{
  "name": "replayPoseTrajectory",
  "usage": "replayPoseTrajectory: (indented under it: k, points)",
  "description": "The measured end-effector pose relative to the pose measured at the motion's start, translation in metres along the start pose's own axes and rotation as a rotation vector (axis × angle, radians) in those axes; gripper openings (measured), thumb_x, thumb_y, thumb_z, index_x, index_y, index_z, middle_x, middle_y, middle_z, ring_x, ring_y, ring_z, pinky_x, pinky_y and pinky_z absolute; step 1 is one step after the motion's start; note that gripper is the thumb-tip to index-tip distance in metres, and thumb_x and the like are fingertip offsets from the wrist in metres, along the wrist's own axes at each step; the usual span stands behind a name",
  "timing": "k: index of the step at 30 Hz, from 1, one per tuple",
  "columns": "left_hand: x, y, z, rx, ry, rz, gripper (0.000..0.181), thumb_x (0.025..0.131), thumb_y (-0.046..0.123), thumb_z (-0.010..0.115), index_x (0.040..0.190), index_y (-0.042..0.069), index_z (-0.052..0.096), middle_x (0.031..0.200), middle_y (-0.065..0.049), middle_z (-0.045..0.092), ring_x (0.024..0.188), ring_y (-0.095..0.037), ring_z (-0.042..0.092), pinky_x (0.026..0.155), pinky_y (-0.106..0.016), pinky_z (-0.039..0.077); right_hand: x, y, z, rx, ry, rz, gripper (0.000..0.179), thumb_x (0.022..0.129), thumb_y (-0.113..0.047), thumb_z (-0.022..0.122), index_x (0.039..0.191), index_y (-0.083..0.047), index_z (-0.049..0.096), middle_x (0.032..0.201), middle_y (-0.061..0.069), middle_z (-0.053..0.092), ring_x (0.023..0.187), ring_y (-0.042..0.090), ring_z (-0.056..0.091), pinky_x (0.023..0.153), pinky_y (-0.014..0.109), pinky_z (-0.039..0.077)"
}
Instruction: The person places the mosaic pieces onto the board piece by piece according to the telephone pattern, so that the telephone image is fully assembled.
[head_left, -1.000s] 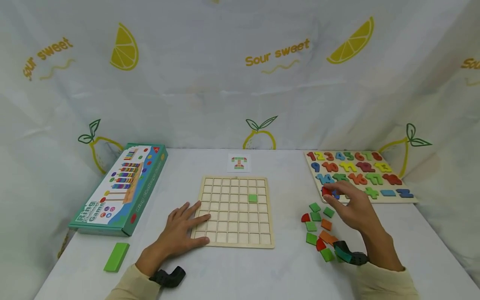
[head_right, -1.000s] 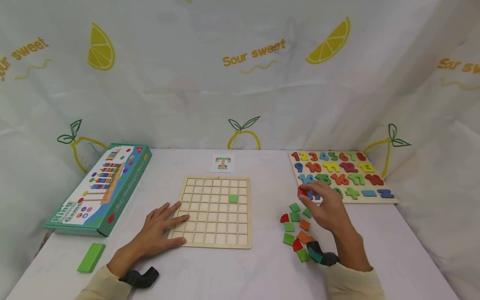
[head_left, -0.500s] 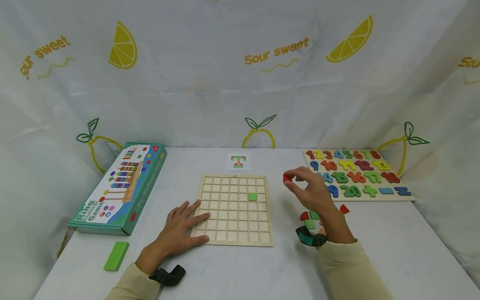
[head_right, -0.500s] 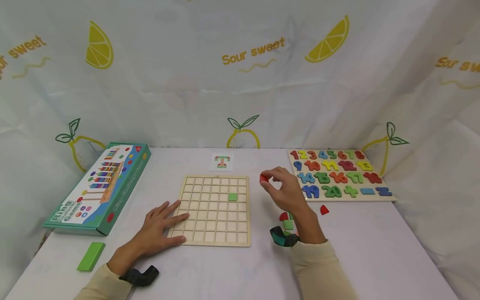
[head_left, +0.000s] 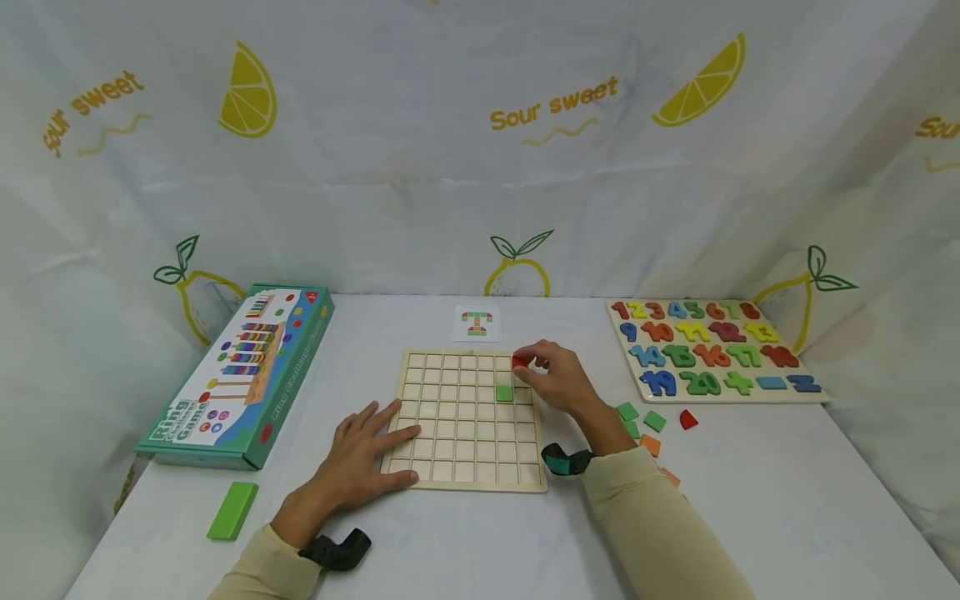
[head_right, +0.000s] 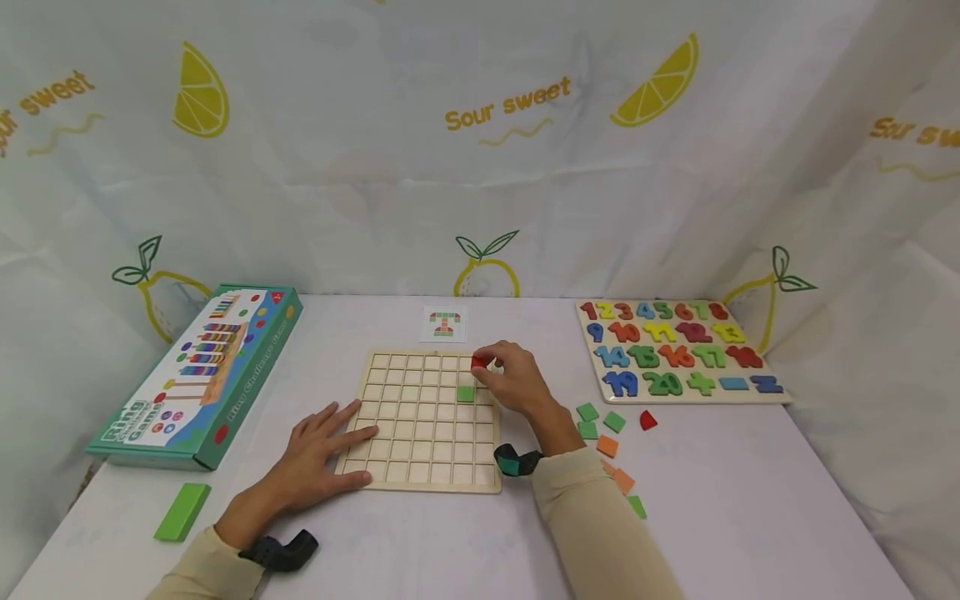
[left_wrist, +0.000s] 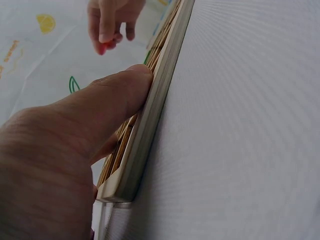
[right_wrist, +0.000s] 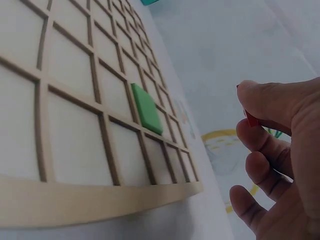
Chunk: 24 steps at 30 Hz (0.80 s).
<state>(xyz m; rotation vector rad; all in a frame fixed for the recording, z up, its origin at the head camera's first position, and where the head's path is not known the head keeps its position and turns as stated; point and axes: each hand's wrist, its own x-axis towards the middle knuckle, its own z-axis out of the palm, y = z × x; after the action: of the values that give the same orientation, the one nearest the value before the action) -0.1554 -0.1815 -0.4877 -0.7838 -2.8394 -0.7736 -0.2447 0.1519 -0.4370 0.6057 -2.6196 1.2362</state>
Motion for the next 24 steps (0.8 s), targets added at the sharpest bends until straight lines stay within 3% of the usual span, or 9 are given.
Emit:
replayPoseTrajectory:
  k: [7, 24]
  points:
    - [0.003, -0.001, 0.002, 0.002, 0.004, 0.01, 0.063, 0.08, 0.059, 0.068, 0.131, 0.023, 0.064, 0.152, -0.013, 0.034, 0.137, -0.045, 0.023, 0.101, -0.064, 0.015, 0.005, 0.011, 0.017, 0.007, -0.074, 0.114, 0.021, 0.086, -0.01, 0.073, 0.106, -0.002, 0.072, 0.095, 0.004, 0.066, 0.083, 0.022, 0.054, 0.073, 0.038, 0.045]
    - [0.0, -0.004, 0.001, -0.006, 0.022, 0.028, 0.063, 0.08, 0.058, 0.069, 0.131, 0.022, 0.064, 0.15, -0.014, 0.036, 0.135, -0.047, 0.026, 0.099, -0.065, 0.016, 0.013, 0.011, 0.035, -0.107, -0.149, 0.112, 0.021, 0.087, -0.012, 0.071, 0.105, -0.002, 0.072, 0.095, 0.005, 0.063, 0.086, 0.022, 0.056, 0.077, 0.038, 0.046]
